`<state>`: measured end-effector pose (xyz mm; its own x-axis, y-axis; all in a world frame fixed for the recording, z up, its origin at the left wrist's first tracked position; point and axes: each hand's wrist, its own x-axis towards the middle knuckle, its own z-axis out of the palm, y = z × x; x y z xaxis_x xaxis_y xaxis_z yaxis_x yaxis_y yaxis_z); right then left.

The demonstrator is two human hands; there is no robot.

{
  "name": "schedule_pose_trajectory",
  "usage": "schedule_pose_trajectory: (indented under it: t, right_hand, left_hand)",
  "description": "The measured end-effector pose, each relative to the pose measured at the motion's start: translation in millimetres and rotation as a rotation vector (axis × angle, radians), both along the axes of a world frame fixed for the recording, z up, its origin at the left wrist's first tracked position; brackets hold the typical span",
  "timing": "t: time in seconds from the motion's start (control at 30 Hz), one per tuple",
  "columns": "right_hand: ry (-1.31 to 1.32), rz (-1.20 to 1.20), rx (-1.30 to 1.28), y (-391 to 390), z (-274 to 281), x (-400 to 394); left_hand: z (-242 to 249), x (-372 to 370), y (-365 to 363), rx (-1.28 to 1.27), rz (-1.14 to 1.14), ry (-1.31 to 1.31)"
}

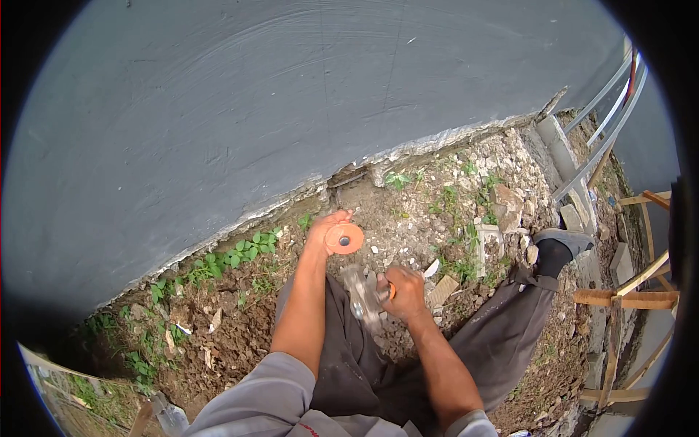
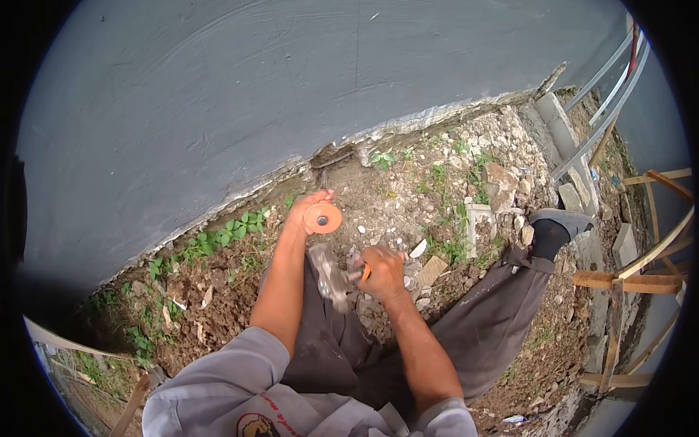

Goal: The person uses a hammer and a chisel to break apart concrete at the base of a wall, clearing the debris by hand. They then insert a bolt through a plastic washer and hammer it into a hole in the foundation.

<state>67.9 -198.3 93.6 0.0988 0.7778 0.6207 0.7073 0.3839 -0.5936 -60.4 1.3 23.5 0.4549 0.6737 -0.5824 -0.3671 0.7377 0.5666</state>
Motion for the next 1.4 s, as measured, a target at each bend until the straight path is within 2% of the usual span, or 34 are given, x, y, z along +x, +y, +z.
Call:
schedule_pose_trajectory:
  t: [0.07, 0.1, 0.13, 0.2, 0.23, 0.27, 0.33, 0.37, 0.4, 0.47, 0.5, 0.53, 0.57, 0.63, 0.67, 0.73, 0.77, 0.8, 0.87, 0.93, 1.0, 1.03, 1.07, 1.13, 1.2, 1.27, 1.33, 1.4]
  right_hand:
    - [-0.013, -0.225, -0.794, 6.5, -0.5, 5.7]
    - [-0.016, -0.269, -0.846, 2.6, 6.0, 2.5]
    - [-0.024, -0.264, -0.848, -3.1, 12.7, -1.5]
    - [0.152, -0.176, -0.529, -17.8, 26.9, -10.6]
    - [0.169, -0.073, -0.28, -20.2, 32.5, -12.1]
    - [0.178, -0.071, -0.283, -16.7, 30.3, -14.3]
    - [0.173, 0.066, 0.086, -5.9, 24.9, -15.2]
    - [-0.007, 0.007, -0.065, -1.1, 8.3, -3.8]
    - [-0.015, -0.003, -0.056, 3.1, 2.3, -0.8]
    - [0.008, -0.228, -0.846, 10.1, -4.2, -6.0]
    - [0.08, -0.234, -0.926, 5.9, 8.8, -13.1]
    - [0.07, -0.22, -0.933, -3.4, 11.8, -19.2]
    - [0.129, -0.19, -0.769, -14.4, 12.5, -24.3]
    - [0.226, -0.114, -0.418, -22.3, 28.5, -27.7]
    - [0.232, -0.12, -0.423, -21.3, 26.0, -27.3]
    - [0.115, -0.066, -0.094, -12.7, 14.2, -23.7]
    - [0.014, -0.097, -0.227, -5.8, -3.4, -16.6]
    - [0.01, -0.1, -0.221, 2.2, -6.8, -13.5]
    - [0.025, -0.223, -0.998, 12.0, -6.5, -14.6]
    - [0.06, -0.182, -1.019, -7.1, 5.8, -14.8]
    - [0.274, -0.196, -1.0, -30.1, 14.7, -14.5]
    - [0.266, -0.217, -0.893, -45.5, 9.1, -12.4]
    - [0.267, -0.219, -0.895, -56.7, 9.1, -8.4]
    - [0.435, -0.295, -0.913, -75.6, 13.5, -4.9]
    - [0.47, -0.328, -0.849, -87.8, 10.0, -3.5]
    - [0.539, -0.4, -0.735, -98.0, -0.5, -0.2]
    - [0.572, -0.414, -0.745, -101.0, -4.3, 3.8]
    - [0.604, -0.423, -0.74, -96.0, -6.5, 6.5]
  left_hand:
    - [7.1, 2.4, -3.9, -0.019, 0.035, -0.001]
    - [7.0, 3.7, 1.4, 0.016, 0.006, -0.019]
    - [3.5, 3.4, 1.8, 0.04, -0.012, -0.036]
    - [-3.7, 7.6, 1.2, 0.044, -0.006, 0.024]
    - [-5.7, 7.2, 2.8, 0.062, 0.01, 0.083]
    - [-2.2, 4.9, 3.4, 0.06, 0.011, 0.092]
    - [8.6, 5.9, 2.0, 0.052, 0.029, 0.133]
    - [8.2, 6.1, 2.0, 0.058, 0.018, 0.129]
    - [3.6, 4.5, 4.0, 0.052, 0.058, 0.091]
    - [-12.2, 8.0, 11.3, 0.054, 0.093, 0.052]
    - [-21.2, 11.1, 20.7, 0.066, 0.061, 0.009]
    - [-35.7, 8.1, 21.2, 0.059, 0.041, -0.03]
    - [-15.1, 5.3, 13.2, 0.026, -0.016, -0.049]
    - [-20.2, 8.2, 12.3, 0.048, -0.019, -0.066]
    - [-24.4, 6.4, 12.2, 0.075, -0.009, -0.081]
    - [-42.9, 3.2, 22.5, 0.063, -0.034, -0.083]
    - [-46.3, 1.4, 28.0, 0.057, -0.06, -0.103]
    - [-44.4, 2.9, 30.1, 0.052, -0.085, -0.127]
    - [-40.5, 6.4, 23.6, 0.078, -0.08, -0.071]
    - [-35.8, 8.0, 16.8, 0.099, -0.056, -0.01]
    - [-22.9, 22.0, 7.3, 0.043, -0.107, 0.268]
    - [-88.2, 14.4, 24.4, 0.06, -0.327, 0.051]
    - [-75.7, 21.5, 12.2, 0.058, -0.329, 0.052]
    - [-18.5, 43.5, -26.0, 0.048, -0.517, 0.229]
    - [-10.9, 50.4, -37.6, 0.105, -0.493, 0.234]
    - [-20.1, 56.1, -42.5, 0.122, -0.313, 0.191]
    - [-24.8, 57.0, -33.8, 0.105, -0.271, 0.231]
    - [-22.9, 57.0, -21.8, 0.022, -0.037, 0.213]
